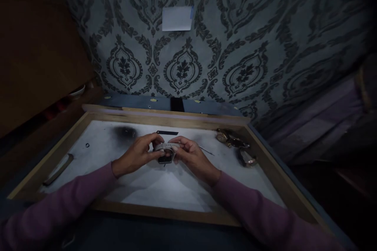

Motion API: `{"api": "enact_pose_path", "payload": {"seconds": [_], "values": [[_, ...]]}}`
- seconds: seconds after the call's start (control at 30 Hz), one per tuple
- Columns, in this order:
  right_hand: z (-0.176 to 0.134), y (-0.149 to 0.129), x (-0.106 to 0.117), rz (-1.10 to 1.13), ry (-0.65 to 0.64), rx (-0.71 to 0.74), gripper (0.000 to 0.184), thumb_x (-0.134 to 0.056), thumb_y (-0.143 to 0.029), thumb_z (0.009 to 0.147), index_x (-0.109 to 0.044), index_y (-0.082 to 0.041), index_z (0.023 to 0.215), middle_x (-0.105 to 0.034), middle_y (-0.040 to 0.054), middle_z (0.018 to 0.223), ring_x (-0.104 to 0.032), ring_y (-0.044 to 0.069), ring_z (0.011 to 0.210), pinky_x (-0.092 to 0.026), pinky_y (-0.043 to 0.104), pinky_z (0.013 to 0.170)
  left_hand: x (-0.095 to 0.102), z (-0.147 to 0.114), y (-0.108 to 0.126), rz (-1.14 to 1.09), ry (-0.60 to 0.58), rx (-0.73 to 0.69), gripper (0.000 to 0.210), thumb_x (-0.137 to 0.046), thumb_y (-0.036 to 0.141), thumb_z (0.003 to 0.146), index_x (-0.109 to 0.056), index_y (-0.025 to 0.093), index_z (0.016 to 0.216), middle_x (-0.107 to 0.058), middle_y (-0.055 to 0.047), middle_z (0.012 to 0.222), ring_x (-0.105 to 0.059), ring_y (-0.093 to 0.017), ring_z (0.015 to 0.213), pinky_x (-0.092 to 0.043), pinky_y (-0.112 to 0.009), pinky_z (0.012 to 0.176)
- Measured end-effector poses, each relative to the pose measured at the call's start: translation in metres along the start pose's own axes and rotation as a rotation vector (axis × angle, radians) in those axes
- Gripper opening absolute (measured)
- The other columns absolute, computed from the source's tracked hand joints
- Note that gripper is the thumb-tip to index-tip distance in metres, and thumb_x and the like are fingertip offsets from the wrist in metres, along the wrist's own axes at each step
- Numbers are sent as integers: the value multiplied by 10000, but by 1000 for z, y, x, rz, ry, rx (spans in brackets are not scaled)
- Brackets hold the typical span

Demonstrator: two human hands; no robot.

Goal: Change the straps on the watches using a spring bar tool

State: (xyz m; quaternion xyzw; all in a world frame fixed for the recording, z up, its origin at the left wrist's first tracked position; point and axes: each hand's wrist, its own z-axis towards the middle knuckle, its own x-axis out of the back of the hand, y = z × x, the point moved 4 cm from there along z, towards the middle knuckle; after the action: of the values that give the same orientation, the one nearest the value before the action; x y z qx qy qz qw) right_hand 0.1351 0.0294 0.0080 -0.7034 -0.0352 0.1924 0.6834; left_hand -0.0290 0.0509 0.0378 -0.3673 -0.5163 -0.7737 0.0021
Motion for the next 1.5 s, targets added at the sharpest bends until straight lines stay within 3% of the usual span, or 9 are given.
{"api": "enact_pose_path", "payload": {"seconds": [0.43, 0.6, 0.73, 0.87, 0.97, 1.13, 1.33, 1.4, 1.5], "values": [[-4, 7, -3, -127, -14, -29, 281, -769, -405, 730, -624, -174, 800, -655, -12, 668, -551, 100, 570, -406, 209, 513, -12, -7, -2, -153, -49, 24, 152, -685, 307, 813, -671, 155, 822, -617, 17, 724, -519, -115, 655, -369, -208, 577], [1, 16, -1, -53, -2, -69, 315, -806, -400, 691, -630, -174, 822, -637, -21, 619, -522, 95, 528, -351, 205, 474, -10, -3, -8, -216, -93, 47, 205, -664, 336, 834, -662, 131, 846, -622, -7, 759, -536, -124, 693, -394, -217, 594], [4, 20, 2, 44, 41, -86, 285, -800, -388, 709, -643, -179, 824, -616, -27, 622, -460, 72, 499, -279, 199, 450, -6, 2, -10, -396, -145, 129, 261, -617, 373, 860, -628, 115, 895, -622, -40, 823, -577, -142, 732, -481, -224, 580], [4, 22, 3, 115, 61, -124, 320, -818, -373, 688, -691, -188, 917, -542, -59, 574, -388, 57, 464, -227, 204, 439, -7, 1, -10, -421, -161, 109, 276, -562, 379, 899, -586, 106, 924, -602, -47, 839, -605, -146, 734, -552, -260, 605], [4, 22, 4, 116, 85, -127, 368, -832, -371, 665, -726, -195, 970, -503, -74, 536, -438, 68, 482, -291, 207, 473, -9, 0, -12, -524, -141, 134, 278, -553, 390, 905, -549, 114, 937, -574, -33, 843, -615, -143, 738, -586, -295, 638], [2, 20, 6, 46, 107, -96, 291, -826, -381, 666, -747, -199, 879, -687, 0, 708, -604, 127, 642, -448, 267, 637, -9, 1, -12, -707, -108, 183, 287, -616, 400, 868, -539, 126, 910, -556, -15, 833, -608, -141, 768, -607, -327, 689], [1, 15, 2, -118, 89, -46, 269, -822, -366, 663, -736, -201, 858, -664, -14, 686, -578, 121, 625, -457, 269, 631, -15, 2, -12, -635, -255, 250, 313, -701, 407, 803, -582, 118, 796, -584, -21, 744, -585, -124, 676, -557, -236, 570], [2, 15, 3, -108, 101, -30, 278, -825, -367, 656, -731, -207, 863, -621, -34, 637, -545, 111, 589, -441, 257, 600, -14, 2, -14, -727, -213, 276, 303, -705, 402, 799, -581, 127, 773, -580, -18, 752, -580, -121, 677, -558, -238, 578], [3, 16, 10, -58, 166, -34, 277, -824, -376, 656, -721, -203, 845, -570, -49, 590, -491, 92, 538, -403, 235, 549, -4, 4, -19, -974, 5, 306, 252, -712, 355, 801, -562, 153, 793, -606, -39, 915, -613, -148, 809, -572, -251, 626]]}}
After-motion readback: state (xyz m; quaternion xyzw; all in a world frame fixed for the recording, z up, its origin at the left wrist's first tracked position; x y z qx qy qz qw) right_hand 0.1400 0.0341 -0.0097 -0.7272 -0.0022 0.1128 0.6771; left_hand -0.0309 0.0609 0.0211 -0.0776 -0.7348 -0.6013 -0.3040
